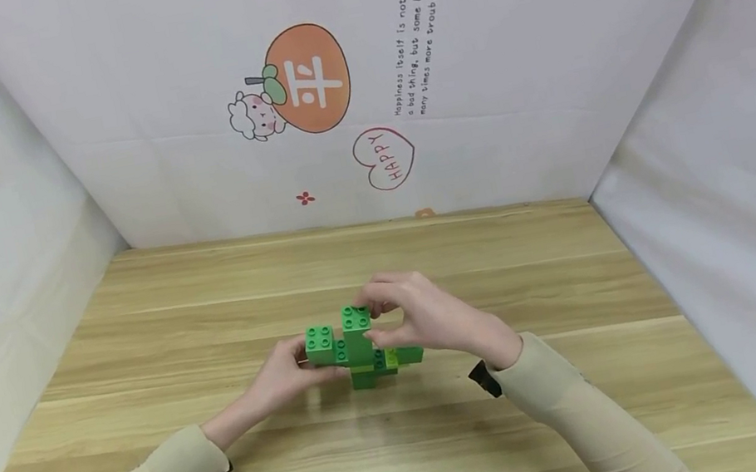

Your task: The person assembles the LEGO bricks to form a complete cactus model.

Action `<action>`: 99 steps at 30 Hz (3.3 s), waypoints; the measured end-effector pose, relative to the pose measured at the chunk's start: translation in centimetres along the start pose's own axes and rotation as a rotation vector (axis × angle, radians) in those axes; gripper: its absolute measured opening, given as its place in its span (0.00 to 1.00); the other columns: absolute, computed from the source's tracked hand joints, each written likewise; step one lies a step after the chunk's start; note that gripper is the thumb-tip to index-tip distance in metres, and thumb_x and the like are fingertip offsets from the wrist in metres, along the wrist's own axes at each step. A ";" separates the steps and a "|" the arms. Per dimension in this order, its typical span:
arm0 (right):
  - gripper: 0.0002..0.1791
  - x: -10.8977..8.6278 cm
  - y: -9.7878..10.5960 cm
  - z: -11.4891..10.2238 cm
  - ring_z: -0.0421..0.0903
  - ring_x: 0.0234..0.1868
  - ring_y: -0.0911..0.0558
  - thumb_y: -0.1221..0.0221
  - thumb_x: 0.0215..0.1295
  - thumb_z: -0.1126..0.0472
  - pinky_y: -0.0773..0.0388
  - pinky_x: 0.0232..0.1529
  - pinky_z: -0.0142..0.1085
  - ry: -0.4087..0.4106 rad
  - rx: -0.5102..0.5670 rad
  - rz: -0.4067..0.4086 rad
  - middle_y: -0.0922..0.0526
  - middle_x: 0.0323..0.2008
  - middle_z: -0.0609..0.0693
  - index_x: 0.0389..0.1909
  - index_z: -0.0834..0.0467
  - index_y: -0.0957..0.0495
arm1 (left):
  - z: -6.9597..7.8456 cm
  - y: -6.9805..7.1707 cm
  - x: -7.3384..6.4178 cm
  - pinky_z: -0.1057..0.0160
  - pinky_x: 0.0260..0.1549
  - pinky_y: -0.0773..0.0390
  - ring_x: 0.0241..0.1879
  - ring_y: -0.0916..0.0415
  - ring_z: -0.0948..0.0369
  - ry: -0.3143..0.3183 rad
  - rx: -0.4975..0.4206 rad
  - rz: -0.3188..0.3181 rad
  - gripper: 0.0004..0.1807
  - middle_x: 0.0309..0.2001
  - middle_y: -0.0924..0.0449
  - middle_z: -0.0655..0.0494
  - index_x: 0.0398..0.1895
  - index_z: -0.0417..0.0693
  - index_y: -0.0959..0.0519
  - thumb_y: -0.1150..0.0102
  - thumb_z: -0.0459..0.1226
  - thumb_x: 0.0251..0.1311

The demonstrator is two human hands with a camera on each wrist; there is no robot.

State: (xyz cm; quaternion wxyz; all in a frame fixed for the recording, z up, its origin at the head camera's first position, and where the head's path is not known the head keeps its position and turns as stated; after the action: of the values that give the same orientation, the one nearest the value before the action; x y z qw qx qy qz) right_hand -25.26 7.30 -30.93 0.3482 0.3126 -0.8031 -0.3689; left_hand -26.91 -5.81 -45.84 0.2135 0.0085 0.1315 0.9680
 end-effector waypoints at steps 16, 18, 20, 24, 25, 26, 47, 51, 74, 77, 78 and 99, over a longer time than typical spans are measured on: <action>0.17 -0.3 0.0 0.6 0.42 0.43 0.14 0.32 0.57 0.68 0.14 0.49 0.29 -0.031 0.050 -0.008 0.15 0.41 0.49 0.49 0.60 0.20 | 0.1 0.1 0.1 0.59 0.55 0.16 0.51 0.16 0.52 0.009 -0.003 0.015 0.28 0.53 0.16 0.45 0.57 0.44 0.21 0.26 0.36 0.51; 0.18 -0.4 -0.1 0.6 0.42 0.43 0.14 0.32 0.57 0.67 0.14 0.49 0.29 -0.034 0.046 -0.006 0.15 0.41 0.49 0.49 0.61 0.20 | 0.0 0.0 0.0 0.59 0.55 0.16 0.51 0.16 0.52 0.011 -0.008 0.014 0.27 0.53 0.16 0.45 0.57 0.44 0.21 0.26 0.36 0.51; 0.18 -0.5 -0.1 0.6 0.42 0.43 0.14 0.32 0.58 0.67 0.14 0.49 0.31 -0.036 0.045 -0.001 0.15 0.41 0.49 0.50 0.60 0.20 | -0.1 0.0 0.0 0.59 0.55 0.16 0.51 0.16 0.52 0.011 -0.007 0.015 0.27 0.53 0.16 0.45 0.57 0.44 0.21 0.27 0.36 0.51; 0.19 -1.0 -0.1 0.9 0.44 0.46 0.14 0.32 0.60 0.64 0.14 0.50 0.32 -0.050 0.049 0.000 0.15 0.44 0.49 0.53 0.59 0.21 | -0.2 -0.1 -0.1 0.58 0.55 0.16 0.51 0.16 0.52 0.008 -0.009 0.014 0.27 0.53 0.16 0.45 0.57 0.44 0.22 0.27 0.36 0.51; 0.20 -1.1 -0.1 0.9 0.44 0.46 0.14 0.32 0.60 0.64 0.14 0.51 0.33 -0.054 0.049 0.000 0.14 0.45 0.49 0.54 0.59 0.21 | -0.2 -0.1 -0.1 0.58 0.55 0.16 0.51 0.16 0.52 0.007 -0.009 0.014 0.28 0.53 0.16 0.45 0.57 0.44 0.22 0.27 0.36 0.51; 0.20 -1.3 0.0 1.0 0.45 0.47 0.14 0.33 0.61 0.63 0.14 0.51 0.34 -0.059 0.046 0.004 0.14 0.46 0.49 0.54 0.59 0.21 | -0.2 -0.1 -0.1 0.58 0.55 0.16 0.51 0.16 0.52 0.008 -0.007 0.013 0.28 0.53 0.16 0.45 0.58 0.44 0.22 0.27 0.36 0.51; 0.18 -5.9 -0.5 4.1 0.48 0.47 0.15 0.34 0.61 0.65 0.13 0.50 0.41 -0.138 -0.033 0.017 0.14 0.47 0.53 0.52 0.62 0.20 | 0.7 0.8 -0.8 0.57 0.57 0.17 0.53 0.19 0.52 -0.037 -0.012 0.017 0.30 0.55 0.18 0.45 0.62 0.42 0.26 0.29 0.34 0.54; 0.20 -6.5 -0.9 4.5 0.48 0.48 0.15 0.34 0.61 0.65 0.13 0.50 0.41 -0.146 -0.014 0.005 0.14 0.48 0.53 0.54 0.64 0.22 | 1.0 1.1 -1.0 0.59 0.56 0.17 0.54 0.20 0.52 -0.061 -0.018 0.034 0.27 0.54 0.18 0.44 0.58 0.42 0.25 0.29 0.32 0.54; 0.19 -7.8 -1.7 7.1 0.54 0.49 0.14 0.34 0.59 0.68 0.14 0.52 0.47 -0.291 0.087 0.035 0.14 0.49 0.57 0.53 0.62 0.22 | 1.4 1.9 -1.2 0.64 0.52 0.15 0.51 0.18 0.52 -0.109 0.040 0.071 0.21 0.51 0.17 0.44 0.53 0.40 0.22 0.30 0.32 0.55; 0.19 -7.7 -1.7 7.4 0.54 0.49 0.14 0.34 0.60 0.67 0.14 0.53 0.48 -0.309 0.116 0.039 0.14 0.49 0.57 0.53 0.62 0.21 | 1.6 1.9 -1.1 0.65 0.52 0.15 0.50 0.18 0.52 -0.110 0.054 0.073 0.21 0.50 0.17 0.44 0.52 0.40 0.22 0.30 0.31 0.54; 0.19 -7.7 -1.7 7.6 0.55 0.50 0.14 0.34 0.60 0.67 0.15 0.53 0.48 -0.317 0.127 0.040 0.14 0.49 0.57 0.53 0.62 0.22 | 1.6 2.0 -1.0 0.66 0.51 0.15 0.50 0.18 0.52 -0.110 0.059 0.072 0.21 0.50 0.17 0.44 0.52 0.40 0.23 0.30 0.32 0.54; 0.24 -7.3 -2.3 12.4 0.57 0.58 0.19 0.40 0.69 0.52 0.17 0.59 0.45 -0.528 0.285 0.021 0.20 0.60 0.58 0.62 0.58 0.25 | 0.1 3.7 2.2 0.59 0.53 0.16 0.47 0.20 0.57 0.069 0.119 0.096 0.25 0.48 0.17 0.44 0.53 0.37 0.22 0.30 0.41 0.56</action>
State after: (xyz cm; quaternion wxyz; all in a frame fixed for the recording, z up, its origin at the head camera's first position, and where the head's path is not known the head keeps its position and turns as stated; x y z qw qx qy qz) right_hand -30.40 16.32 -41.21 0.0839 0.2431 -0.9127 -0.3175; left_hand -30.41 -8.10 -44.88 0.1614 -0.0059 0.1953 0.9673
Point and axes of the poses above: each hand's wrist, its own x-axis towards the middle knuckle, its own y-axis out of the back of the hand, z = x × y, the point moved 10 cm from there along x, towards the middle knuckle
